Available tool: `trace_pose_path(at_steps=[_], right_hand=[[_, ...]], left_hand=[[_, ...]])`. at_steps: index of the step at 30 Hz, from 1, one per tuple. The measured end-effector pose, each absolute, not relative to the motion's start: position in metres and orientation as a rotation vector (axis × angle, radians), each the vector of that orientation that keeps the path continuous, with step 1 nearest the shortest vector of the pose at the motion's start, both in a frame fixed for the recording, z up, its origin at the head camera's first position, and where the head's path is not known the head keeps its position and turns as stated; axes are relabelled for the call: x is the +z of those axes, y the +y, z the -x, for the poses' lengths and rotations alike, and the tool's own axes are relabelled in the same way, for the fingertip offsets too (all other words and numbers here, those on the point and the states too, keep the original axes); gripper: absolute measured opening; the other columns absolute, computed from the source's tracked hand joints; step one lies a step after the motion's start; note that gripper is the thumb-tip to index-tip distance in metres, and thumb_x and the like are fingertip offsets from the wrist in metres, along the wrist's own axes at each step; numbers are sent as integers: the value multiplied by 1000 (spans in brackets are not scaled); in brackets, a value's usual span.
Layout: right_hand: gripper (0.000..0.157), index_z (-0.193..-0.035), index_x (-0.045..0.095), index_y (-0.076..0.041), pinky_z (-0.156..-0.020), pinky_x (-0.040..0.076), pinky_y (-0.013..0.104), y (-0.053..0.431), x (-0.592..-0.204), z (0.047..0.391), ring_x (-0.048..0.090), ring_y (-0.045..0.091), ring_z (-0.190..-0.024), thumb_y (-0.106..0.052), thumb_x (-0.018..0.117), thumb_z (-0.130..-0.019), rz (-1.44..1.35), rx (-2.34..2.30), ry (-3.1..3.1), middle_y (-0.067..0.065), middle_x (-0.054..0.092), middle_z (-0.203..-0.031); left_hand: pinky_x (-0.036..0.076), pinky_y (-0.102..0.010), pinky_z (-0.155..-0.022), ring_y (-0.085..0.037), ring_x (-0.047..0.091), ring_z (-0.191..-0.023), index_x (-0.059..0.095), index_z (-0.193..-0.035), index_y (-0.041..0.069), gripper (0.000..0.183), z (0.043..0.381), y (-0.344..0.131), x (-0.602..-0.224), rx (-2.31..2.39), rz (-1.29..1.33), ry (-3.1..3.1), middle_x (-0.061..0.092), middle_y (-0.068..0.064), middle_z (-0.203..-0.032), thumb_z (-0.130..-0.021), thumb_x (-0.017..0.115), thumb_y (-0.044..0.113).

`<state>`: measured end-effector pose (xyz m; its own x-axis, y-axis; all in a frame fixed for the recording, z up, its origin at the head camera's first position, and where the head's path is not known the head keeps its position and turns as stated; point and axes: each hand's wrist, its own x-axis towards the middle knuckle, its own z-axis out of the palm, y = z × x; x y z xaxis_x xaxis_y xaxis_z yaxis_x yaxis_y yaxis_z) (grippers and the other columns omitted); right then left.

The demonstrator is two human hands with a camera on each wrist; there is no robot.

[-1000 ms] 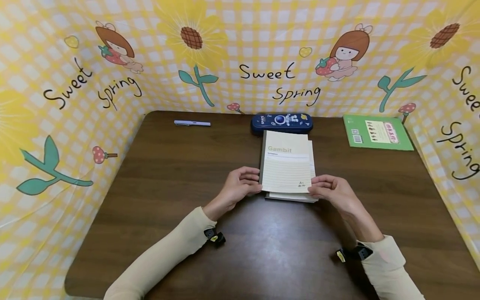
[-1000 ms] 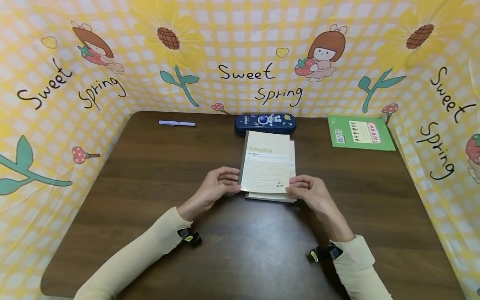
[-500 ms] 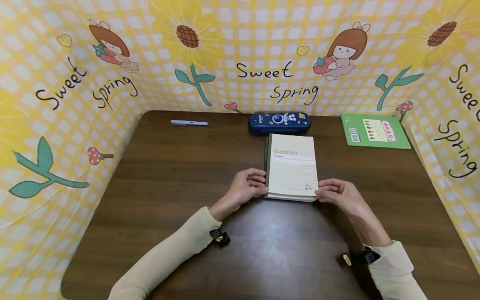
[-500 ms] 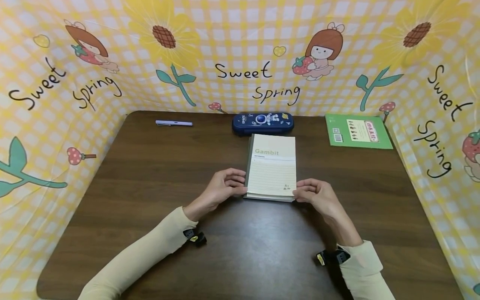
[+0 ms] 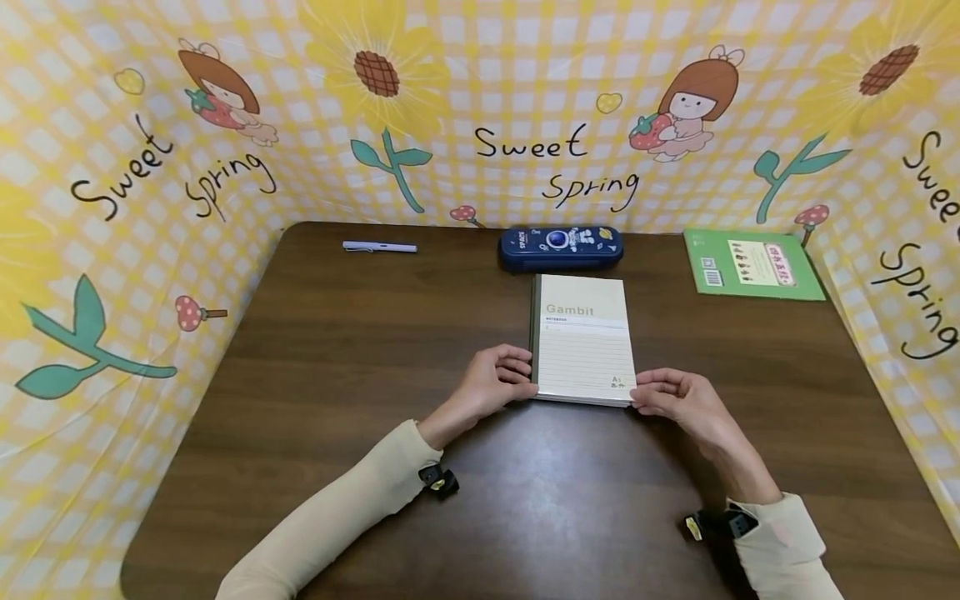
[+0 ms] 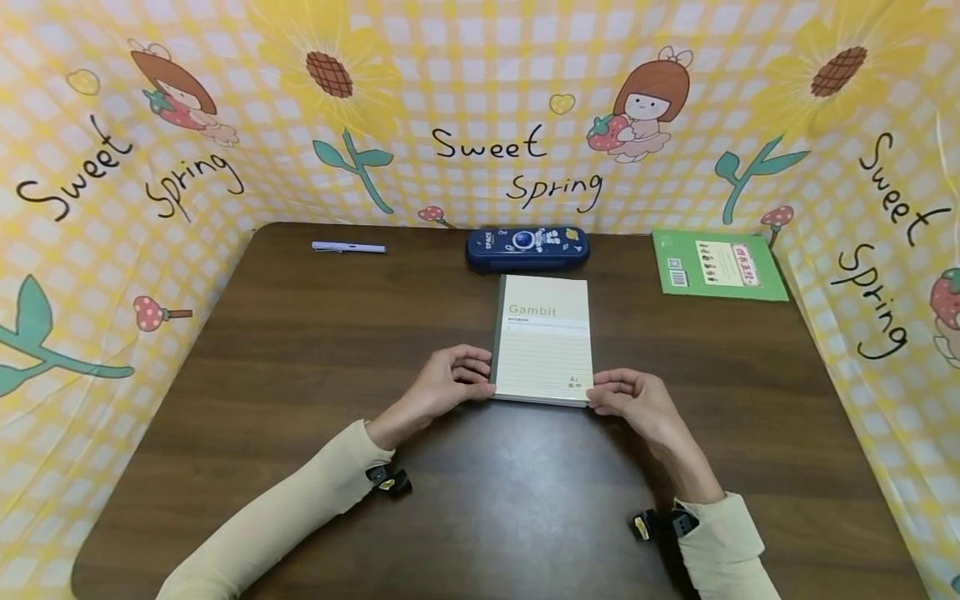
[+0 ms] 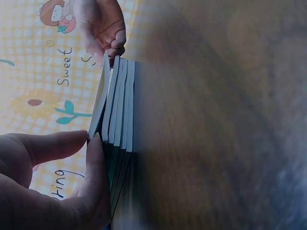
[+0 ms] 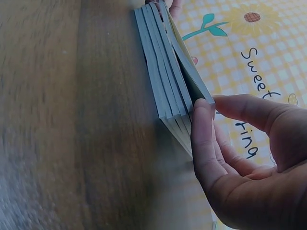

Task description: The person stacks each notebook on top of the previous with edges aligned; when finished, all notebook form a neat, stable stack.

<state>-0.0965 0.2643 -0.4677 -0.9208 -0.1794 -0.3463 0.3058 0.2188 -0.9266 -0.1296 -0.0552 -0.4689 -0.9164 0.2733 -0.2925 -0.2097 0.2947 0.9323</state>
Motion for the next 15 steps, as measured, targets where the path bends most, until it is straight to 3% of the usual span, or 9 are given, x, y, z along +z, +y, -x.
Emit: trace_pose_path(at_steps=[11, 15], right_hand=[[46, -130, 58, 15, -83, 64, 26, 268, -468, 93, 75, 10, -88, -16, 73, -99, -113, -1679, 2177, 1, 76, -100], [44, -129, 57, 15, -81, 64, 26, 269, -469, 92, 75, 10, -87, -13, 72, -99, -89, -1694, 2169, -2, 76, -97]], left_hand=[[59, -27, -79, -17, 72, -96, 66, -131, 3, 51, 126, -58, -465, 1607, -112, 2160, 72, -13, -118, -85, 86, 14], [59, -29, -80, -18, 72, -98, 66, -132, 4, 52, 125, -58, -465, 1593, -116, 2161, 72, -13, -118, -86, 86, 15]])
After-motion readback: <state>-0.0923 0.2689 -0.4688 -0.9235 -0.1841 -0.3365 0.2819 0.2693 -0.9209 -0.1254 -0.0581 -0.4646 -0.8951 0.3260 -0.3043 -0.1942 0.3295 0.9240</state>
